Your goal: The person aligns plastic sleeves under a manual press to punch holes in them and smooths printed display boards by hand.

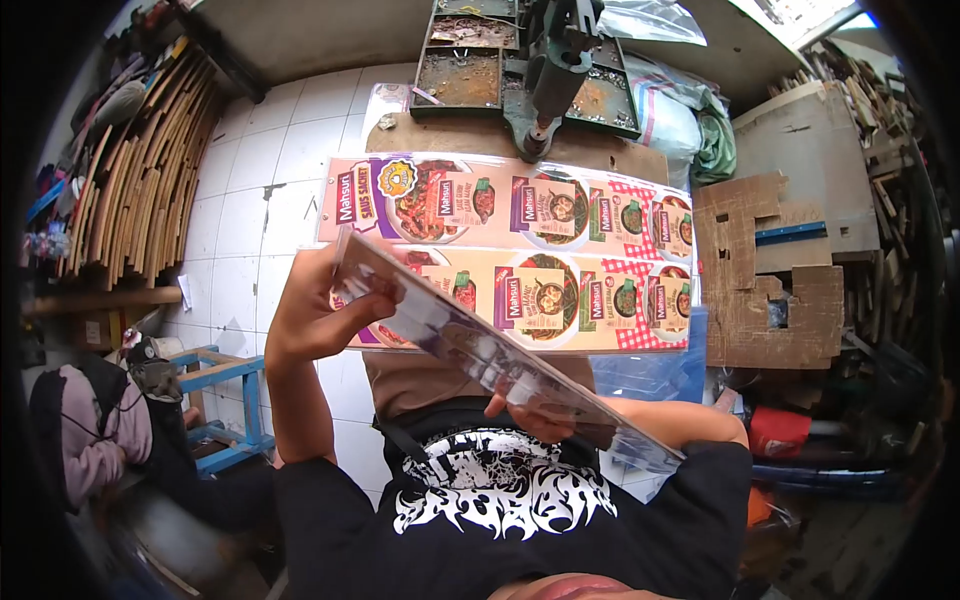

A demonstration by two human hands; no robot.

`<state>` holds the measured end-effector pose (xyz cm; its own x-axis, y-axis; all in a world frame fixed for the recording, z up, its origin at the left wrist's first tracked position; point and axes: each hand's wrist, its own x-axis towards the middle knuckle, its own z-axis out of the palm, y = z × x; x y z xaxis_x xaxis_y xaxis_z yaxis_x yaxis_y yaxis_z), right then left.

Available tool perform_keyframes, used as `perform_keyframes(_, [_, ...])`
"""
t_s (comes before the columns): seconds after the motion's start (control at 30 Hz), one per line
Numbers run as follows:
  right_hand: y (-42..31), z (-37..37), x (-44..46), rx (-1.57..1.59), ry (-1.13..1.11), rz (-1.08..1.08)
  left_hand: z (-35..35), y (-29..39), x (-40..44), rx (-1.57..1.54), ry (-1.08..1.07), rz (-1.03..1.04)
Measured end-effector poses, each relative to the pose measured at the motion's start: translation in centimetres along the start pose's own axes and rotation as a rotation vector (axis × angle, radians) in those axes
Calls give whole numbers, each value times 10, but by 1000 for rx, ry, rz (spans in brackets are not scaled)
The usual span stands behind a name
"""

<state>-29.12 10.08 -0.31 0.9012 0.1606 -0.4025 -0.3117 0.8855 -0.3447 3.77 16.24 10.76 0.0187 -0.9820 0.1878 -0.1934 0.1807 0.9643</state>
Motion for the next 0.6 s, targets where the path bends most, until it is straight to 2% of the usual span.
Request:
perform_keyframes(0.03, [-4, -4, 3, -83, -97, 99, -3, -2, -10, -19, 31, -3])
perform_keyframes(0.07, [-4, 0, 1, -78, -103, 88, -5, -5, -25, -94, 80, -6])
perform_keyframes(0.13, [-13, 29, -6, -384, 40, -15, -18, -22, -56, -202, 170, 43])
perform_keyframes(0.17, [-14, 19, -8, -508, -86, 29, -20, -19, -66, -197, 314, -2])
perform_keyframes(0.27, [-33, 10, -30, -642, -131, -43, -59, -42, -104, -193, 413, 28])
perform_keyframes(0.37, [-82, 2, -76, -573, -185, 16, -82, -59, -133, -337, 444, 72])
perform_keyframes(0.4, [-99, 0, -95, -590, -165, 9, -80, -59, -135, -358, 580, 81])
perform_keyframes(0.43, [-110, -11, -114, -590, -154, -81, -79, -59, -136, -378, 716, 90])
perform_keyframes(0.47, [-118, -23, -133, -588, -142, -170, -80, -63, -139, -378, 718, 89])
perform_keyframes(0.53, [-108, -46, -162, -351, -44, -511, -83, -76, -146, -553, 701, 12])
perform_keyframes(0.57, [-95, -59, -180, -343, 614, -755, -78, -80, -144, -565, 703, -19])
perform_keyframes(0.6, [-89, -60, -185, -332, 937, -882, -65, -75, -132, -560, 727, -38])
